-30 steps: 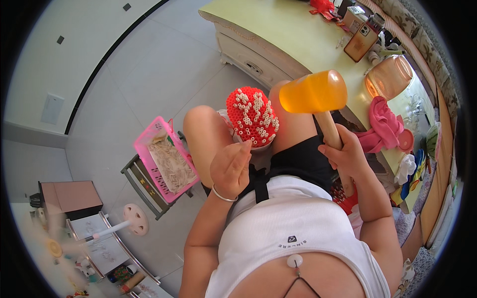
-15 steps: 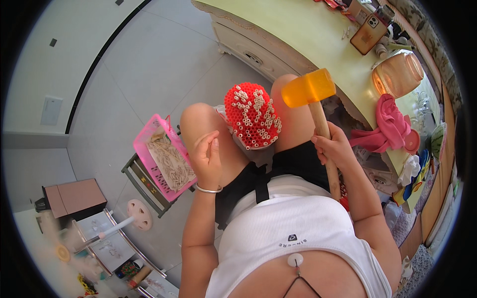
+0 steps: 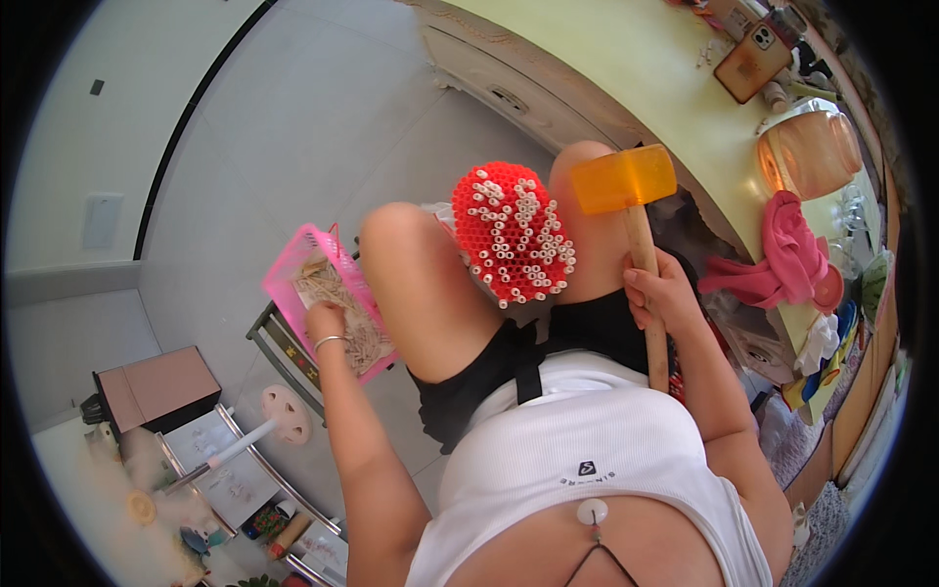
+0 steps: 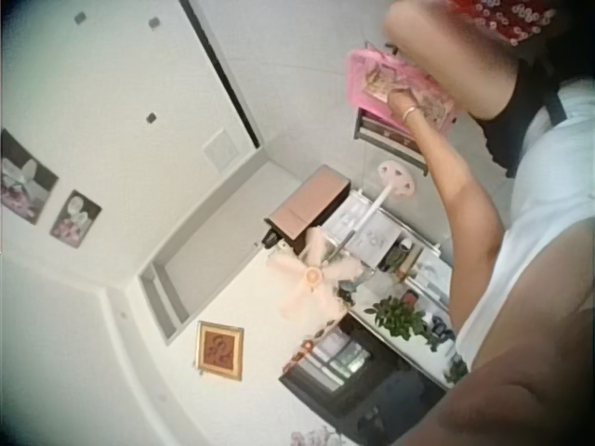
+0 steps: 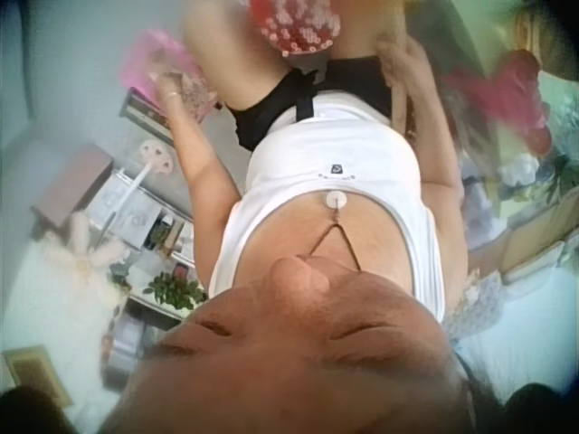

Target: The person assembles firecrackers by hand, using a wooden mallet to tap fuse wires into red cylinders and gathering clusters of assembled firecrackers.

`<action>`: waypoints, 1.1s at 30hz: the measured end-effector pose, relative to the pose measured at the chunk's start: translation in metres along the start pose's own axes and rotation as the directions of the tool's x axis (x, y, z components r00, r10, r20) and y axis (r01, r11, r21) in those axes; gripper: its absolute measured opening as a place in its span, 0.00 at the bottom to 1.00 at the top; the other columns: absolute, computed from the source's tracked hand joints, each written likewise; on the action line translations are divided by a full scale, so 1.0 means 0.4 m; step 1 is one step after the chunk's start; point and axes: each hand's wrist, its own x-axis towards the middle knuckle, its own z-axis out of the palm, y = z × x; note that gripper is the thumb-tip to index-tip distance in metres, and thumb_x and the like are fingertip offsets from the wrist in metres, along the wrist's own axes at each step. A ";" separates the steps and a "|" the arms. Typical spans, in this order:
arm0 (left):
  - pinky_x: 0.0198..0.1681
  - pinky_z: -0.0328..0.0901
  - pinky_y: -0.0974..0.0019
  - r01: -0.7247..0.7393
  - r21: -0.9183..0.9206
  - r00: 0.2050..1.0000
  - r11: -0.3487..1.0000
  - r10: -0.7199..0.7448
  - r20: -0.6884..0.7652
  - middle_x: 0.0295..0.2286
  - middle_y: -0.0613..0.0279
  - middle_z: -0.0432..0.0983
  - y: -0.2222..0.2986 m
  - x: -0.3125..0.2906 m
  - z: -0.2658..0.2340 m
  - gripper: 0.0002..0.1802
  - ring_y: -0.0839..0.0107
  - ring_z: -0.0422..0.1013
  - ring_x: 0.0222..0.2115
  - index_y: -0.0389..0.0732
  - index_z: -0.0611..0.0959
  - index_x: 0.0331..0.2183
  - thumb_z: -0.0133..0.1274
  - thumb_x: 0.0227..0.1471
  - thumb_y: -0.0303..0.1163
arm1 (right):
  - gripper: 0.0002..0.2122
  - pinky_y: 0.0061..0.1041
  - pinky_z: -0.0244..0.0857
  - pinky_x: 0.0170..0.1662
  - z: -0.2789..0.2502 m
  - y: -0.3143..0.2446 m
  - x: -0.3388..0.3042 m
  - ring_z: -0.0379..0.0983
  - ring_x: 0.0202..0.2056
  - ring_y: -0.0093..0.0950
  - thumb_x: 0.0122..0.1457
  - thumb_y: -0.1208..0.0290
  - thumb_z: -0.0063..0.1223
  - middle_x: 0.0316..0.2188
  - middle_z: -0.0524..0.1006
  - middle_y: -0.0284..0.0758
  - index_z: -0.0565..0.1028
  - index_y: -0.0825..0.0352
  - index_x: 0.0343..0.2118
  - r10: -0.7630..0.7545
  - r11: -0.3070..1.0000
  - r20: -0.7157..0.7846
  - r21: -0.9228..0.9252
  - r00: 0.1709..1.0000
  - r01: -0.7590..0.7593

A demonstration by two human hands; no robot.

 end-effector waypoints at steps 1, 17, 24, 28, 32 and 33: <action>0.38 0.71 0.56 -0.059 0.100 0.998 0.993 0.062 -0.031 0.30 0.48 0.82 -0.039 -0.001 0.040 0.14 0.50 0.79 0.33 0.35 0.86 0.30 0.66 0.43 0.36 | 0.06 0.21 0.59 0.12 0.003 0.004 0.005 0.60 0.09 0.21 0.58 0.73 0.53 0.16 0.65 0.30 0.68 0.66 0.35 0.002 1.000 0.004 -0.005 1.000 -0.002; 0.36 0.73 0.60 -0.082 -0.615 0.983 0.784 -0.038 -0.180 0.24 0.56 0.80 -0.151 -0.036 0.097 0.06 0.62 0.78 0.29 0.36 0.83 0.30 0.61 0.47 0.26 | 0.05 0.22 0.60 0.13 0.003 -0.003 0.011 0.61 0.09 0.22 0.58 0.75 0.53 0.15 0.66 0.30 0.68 0.66 0.34 0.020 1.000 -0.004 0.005 1.000 -0.020; 0.40 0.76 0.62 0.101 -0.916 0.914 -0.389 0.399 -0.069 0.35 0.56 0.76 0.266 -0.243 -0.216 0.08 0.65 0.76 0.34 0.39 0.76 0.41 0.55 0.57 0.25 | 0.06 0.22 0.60 0.13 0.003 -0.006 0.017 0.61 0.09 0.22 0.58 0.74 0.53 0.15 0.66 0.30 0.68 0.67 0.33 0.038 0.999 -0.008 0.015 0.999 -0.038; 0.37 0.74 0.66 0.301 -0.921 0.734 -0.248 0.677 0.058 0.33 0.57 0.76 0.472 -0.316 -0.208 0.08 0.66 0.76 0.32 0.37 0.77 0.40 0.55 0.57 0.25 | 0.06 0.21 0.60 0.13 -0.001 -0.007 0.016 0.61 0.09 0.21 0.58 0.74 0.54 0.15 0.66 0.30 0.68 0.67 0.33 0.043 0.999 0.004 0.015 0.999 -0.043; 0.36 0.71 0.72 0.027 -0.998 0.728 0.056 0.683 0.058 0.30 0.62 0.78 0.602 -0.348 -0.144 0.07 0.74 0.75 0.30 0.36 0.80 0.36 0.59 0.53 0.21 | 0.06 0.21 0.60 0.13 -0.004 -0.005 0.018 0.61 0.09 0.21 0.58 0.74 0.55 0.15 0.66 0.30 0.69 0.67 0.33 0.040 0.998 0.008 0.039 0.999 -0.040; 0.36 0.71 0.73 -0.028 -0.995 0.746 0.095 0.664 0.042 0.29 0.63 0.79 0.619 -0.360 -0.136 0.07 0.75 0.75 0.30 0.35 0.81 0.35 0.60 0.51 0.19 | 0.06 0.21 0.60 0.13 -0.006 -0.002 0.020 0.61 0.09 0.21 0.57 0.74 0.55 0.15 0.66 0.30 0.69 0.67 0.33 0.037 0.998 0.010 0.042 0.999 -0.038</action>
